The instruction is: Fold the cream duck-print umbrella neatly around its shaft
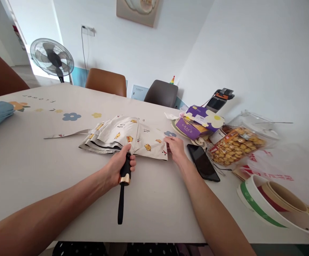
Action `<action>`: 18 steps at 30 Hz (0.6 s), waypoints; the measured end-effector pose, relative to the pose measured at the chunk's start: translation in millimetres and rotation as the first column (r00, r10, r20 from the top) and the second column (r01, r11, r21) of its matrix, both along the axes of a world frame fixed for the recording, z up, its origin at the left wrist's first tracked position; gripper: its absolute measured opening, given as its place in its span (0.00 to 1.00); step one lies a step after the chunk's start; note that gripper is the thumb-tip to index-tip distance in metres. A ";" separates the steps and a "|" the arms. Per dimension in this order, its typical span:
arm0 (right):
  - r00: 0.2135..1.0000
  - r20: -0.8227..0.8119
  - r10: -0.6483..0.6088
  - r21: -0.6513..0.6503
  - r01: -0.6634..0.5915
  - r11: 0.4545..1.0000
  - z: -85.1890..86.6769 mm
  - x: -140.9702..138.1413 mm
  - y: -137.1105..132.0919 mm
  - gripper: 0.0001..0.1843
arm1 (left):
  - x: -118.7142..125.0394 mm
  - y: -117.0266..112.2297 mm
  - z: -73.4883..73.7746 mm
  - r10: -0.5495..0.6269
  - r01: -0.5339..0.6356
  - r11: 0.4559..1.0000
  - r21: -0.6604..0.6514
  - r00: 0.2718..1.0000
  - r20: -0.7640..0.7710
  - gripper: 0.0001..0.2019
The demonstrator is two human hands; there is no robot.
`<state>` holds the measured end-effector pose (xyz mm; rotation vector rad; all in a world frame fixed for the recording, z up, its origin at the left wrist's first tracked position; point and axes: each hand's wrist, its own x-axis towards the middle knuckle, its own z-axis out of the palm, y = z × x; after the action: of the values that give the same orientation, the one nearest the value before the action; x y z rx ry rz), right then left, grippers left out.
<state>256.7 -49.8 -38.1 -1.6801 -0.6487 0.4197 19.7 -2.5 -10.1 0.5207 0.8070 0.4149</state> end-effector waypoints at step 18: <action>0.532 -0.549 0.645 -0.072 -0.799 0.598 34.5 -104.1 -16.7 0.29 | -0.7 7.4 -1.8 -0.206 0.206 0.978 -0.034 0.979 0.014 0.18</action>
<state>152.6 -66.5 -3.6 -1.4181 -0.9410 1.5931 19.0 4.8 -11.9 0.5629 0.7407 0.2117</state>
